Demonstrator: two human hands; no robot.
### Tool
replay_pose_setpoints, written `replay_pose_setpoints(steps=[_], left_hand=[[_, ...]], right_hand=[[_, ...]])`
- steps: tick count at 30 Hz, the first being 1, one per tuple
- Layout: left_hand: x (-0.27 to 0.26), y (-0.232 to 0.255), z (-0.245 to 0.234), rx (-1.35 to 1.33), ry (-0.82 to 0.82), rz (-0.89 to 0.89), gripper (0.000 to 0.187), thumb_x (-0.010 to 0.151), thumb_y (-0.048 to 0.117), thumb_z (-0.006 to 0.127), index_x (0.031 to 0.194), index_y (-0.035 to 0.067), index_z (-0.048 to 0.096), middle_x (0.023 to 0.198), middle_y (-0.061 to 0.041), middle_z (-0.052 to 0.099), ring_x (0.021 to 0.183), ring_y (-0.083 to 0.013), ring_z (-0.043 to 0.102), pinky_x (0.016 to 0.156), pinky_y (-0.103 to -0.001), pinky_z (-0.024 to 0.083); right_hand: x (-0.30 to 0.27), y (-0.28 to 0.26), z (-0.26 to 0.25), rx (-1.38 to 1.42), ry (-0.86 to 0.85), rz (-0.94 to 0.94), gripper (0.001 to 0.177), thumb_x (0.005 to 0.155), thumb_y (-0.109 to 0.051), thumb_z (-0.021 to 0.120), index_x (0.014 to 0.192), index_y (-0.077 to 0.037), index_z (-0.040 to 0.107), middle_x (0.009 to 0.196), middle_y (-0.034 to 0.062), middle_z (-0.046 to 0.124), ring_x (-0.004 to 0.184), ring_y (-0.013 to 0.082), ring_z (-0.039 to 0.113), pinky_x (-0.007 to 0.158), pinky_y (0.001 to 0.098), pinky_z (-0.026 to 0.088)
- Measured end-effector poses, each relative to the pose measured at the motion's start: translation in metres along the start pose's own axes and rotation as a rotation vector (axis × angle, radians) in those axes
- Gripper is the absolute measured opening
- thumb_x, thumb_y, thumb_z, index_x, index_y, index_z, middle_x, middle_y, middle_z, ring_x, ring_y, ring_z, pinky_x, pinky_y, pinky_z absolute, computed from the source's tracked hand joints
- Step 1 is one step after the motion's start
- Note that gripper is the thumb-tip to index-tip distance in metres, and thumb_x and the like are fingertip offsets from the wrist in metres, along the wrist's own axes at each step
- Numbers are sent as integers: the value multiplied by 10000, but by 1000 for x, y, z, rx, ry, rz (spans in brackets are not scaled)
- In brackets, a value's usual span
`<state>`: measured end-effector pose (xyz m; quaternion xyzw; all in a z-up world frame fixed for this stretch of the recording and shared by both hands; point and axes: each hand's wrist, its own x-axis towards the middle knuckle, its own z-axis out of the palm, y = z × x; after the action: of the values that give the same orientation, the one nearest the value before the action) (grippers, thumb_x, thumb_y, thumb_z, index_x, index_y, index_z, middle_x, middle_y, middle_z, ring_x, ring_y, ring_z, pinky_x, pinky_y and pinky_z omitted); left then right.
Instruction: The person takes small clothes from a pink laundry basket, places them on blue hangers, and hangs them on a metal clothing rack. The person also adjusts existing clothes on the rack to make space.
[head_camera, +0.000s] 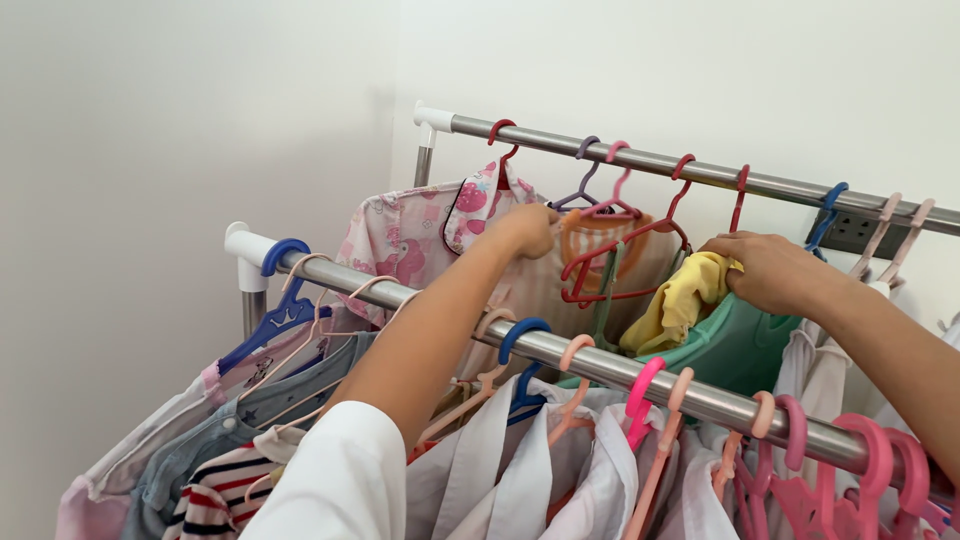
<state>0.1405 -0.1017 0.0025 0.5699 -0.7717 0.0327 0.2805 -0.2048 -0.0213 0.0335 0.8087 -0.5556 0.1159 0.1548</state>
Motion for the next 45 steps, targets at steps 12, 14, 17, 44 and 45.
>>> replay_pose_setpoints(steps=[12, 14, 17, 44, 45], left_hand=[[-9, 32, -11, -51, -148, 73, 418, 920, 329, 608, 1327, 246, 653, 1211, -144, 709, 1107, -340, 684, 930, -435, 544], [-15, 35, -22, -33, -161, 99, 440, 921, 425, 648, 1334, 275, 623, 1254, -119, 672, 1150, -335, 642, 954, -433, 523], [-15, 27, -40, 13, 9, 7, 351, 915, 329, 603, 1225, 256, 749, 1256, -73, 734, 1167, -296, 684, 990, -463, 527], [-20, -75, -104, 182, 90, -431, 499, 857, 290, 732, 1300, 73, 657, 1506, -161, 450, 1382, -345, 440, 1085, -470, 435], [-25, -82, -105, 191, 88, -475, 496, 865, 243, 708, 1324, 64, 648, 1535, -159, 437, 1406, -346, 420, 1105, -473, 420]], right_hand=[[7, 9, 7, 1, 33, -48, 566, 819, -64, 569, 1365, -207, 597, 1402, 76, 619, 1261, 318, 597, 1079, 419, 469], [7, 11, 8, -9, 11, 3, 548, 846, -83, 564, 1374, -227, 596, 1394, 67, 633, 1258, 310, 611, 1082, 414, 483], [9, 12, 10, -33, -3, 34, 540, 859, -97, 566, 1377, -246, 597, 1395, 60, 634, 1264, 303, 613, 1089, 412, 485], [6, 21, 13, -43, -11, 75, 580, 874, -110, 579, 1425, -291, 559, 1413, 45, 633, 1275, 264, 632, 1102, 378, 502], [8, 20, 14, -48, -10, 66, 580, 873, -115, 583, 1425, -292, 559, 1407, 44, 640, 1274, 261, 636, 1103, 375, 504]])
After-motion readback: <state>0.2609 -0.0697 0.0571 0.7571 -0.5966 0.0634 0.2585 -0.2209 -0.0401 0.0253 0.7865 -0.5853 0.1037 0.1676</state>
